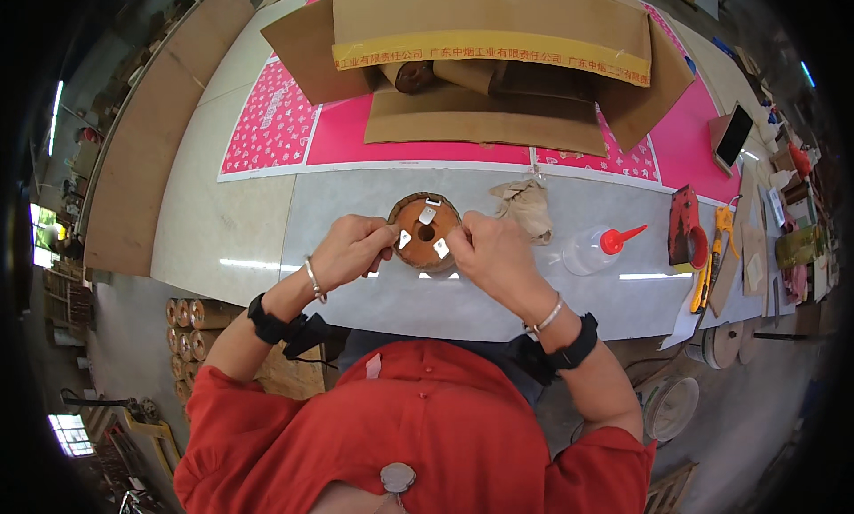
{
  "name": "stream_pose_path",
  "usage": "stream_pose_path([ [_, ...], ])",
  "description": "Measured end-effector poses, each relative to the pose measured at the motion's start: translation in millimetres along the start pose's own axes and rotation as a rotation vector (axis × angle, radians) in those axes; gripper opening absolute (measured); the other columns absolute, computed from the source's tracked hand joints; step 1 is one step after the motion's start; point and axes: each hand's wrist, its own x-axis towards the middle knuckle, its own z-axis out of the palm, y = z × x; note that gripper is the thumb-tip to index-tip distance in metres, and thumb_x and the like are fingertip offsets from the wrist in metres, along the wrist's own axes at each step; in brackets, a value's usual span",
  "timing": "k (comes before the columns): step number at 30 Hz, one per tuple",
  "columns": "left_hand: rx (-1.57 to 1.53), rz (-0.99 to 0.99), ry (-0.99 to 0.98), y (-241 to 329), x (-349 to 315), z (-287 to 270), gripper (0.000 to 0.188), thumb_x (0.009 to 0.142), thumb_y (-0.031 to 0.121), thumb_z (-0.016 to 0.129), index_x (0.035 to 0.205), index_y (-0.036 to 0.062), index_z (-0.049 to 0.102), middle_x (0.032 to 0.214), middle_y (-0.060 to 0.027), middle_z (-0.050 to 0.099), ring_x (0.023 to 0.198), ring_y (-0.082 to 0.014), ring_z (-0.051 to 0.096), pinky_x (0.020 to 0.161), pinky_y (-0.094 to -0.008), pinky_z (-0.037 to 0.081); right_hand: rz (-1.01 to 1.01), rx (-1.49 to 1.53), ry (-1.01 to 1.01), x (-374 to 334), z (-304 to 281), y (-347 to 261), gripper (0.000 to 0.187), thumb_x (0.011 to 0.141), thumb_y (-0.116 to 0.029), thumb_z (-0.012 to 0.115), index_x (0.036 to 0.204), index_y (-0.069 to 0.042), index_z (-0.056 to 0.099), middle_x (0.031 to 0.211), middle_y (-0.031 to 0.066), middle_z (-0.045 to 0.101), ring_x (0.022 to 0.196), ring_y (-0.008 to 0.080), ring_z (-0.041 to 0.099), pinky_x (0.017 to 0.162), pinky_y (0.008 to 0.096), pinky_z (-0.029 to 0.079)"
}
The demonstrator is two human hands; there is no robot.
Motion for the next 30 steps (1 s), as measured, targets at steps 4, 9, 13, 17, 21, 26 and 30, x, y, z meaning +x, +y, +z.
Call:
stream_pose_path([
  [4,0.084,0.159,0.109,6,-20,-4,0.042,0.089,0.031,0.048,0.066,-0.002,0.061,0.056,-0.0096,0.059,0.049,-0.0174,0.056,0.051,-0.031,0.045,-0.057,-0.103,-0.017,-3,-24,-41,0.021,0.078,-0.016,0.055,0.063,-0.001,0.056,0.053,0.0162,0.054,0.05,0.0337,0.055,0.048,0.0404,0.043],
  [9,0.026,0.232,0.165,14,-32,-10,0.04,0.087,0.029,0.049,0.064,-0.0013,0.061,0.055,-0.0133,0.058,0.049,-0.0229,0.057,0.052,-0.0337,0.044,-0.081,-0.091,-0.009,-10,-34,-54,0.021,0.077,-0.015,0.056,0.06,-0.003,0.055,0.053,0.0152,0.053,0.048,0.0321,0.055,0.047,0.0398,0.043],
  [13,0.156,0.343,0.185,11,-27,-7,0.034,0.084,0.027,0.051,0.066,-0.001,0.06,0.058,-0.0221,0.053,0.05,-0.0341,0.054,0.05,-0.0393,0.041,-0.167,-0.14,0.055,-4,-33,-45,0.022,0.077,-0.017,0.057,0.059,-0.005,0.054,0.053,0.0146,0.053,0.047,0.0318,0.054,0.045,0.0397,0.042],
  [17,0.219,0.307,0.193,0,-22,-3,0.035,0.088,0.024,0.052,0.066,-0.0018,0.06,0.052,-0.0111,0.052,0.052,-0.0085,0.049,0.05,-0.0293,0.042,-0.161,-0.139,0.016,-21,-34,-54,0.024,0.077,-0.019,0.057,0.058,-0.004,0.053,0.054,0.0154,0.053,0.047,0.0322,0.054,0.045,0.0394,0.042],
  [21,0.036,0.328,0.229,12,-34,-2,0.036,0.089,0.023,0.052,0.064,-0.0026,0.058,0.052,-0.0104,0.053,0.051,-0.0096,0.049,0.049,-0.0293,0.041,-0.125,-0.135,0.011,0,-38,-45,0.022,0.076,-0.018,0.058,0.059,-0.004,0.055,0.053,0.0155,0.052,0.046,0.0319,0.054,0.044,0.0395,0.04],
  [26,-0.033,0.333,0.218,36,-49,-5,0.032,0.085,0.017,0.052,0.061,-0.0038,0.054,0.05,-0.0148,0.048,0.044,-0.016,0.047,0.045,-0.0325,0.038,-0.149,-0.036,0.062,-14,-60,-65,0.022,0.075,-0.012,0.059,0.056,-0.004,0.05,0.05,0.0134,0.049,0.042,0.0297,0.049,0.041,0.0376,0.038],
  [30,0.052,0.414,0.238,47,-48,-9,0.033,0.086,0.018,0.051,0.061,-0.0022,0.054,0.05,-0.011,0.05,0.044,-0.012,0.045,0.045,-0.0294,0.038,-0.179,0.009,0.115,-12,-67,-73,0.021,0.074,-0.009,0.059,0.057,-0.004,0.048,0.049,0.0123,0.047,0.041,0.0282,0.048,0.041,0.0366,0.037],
])
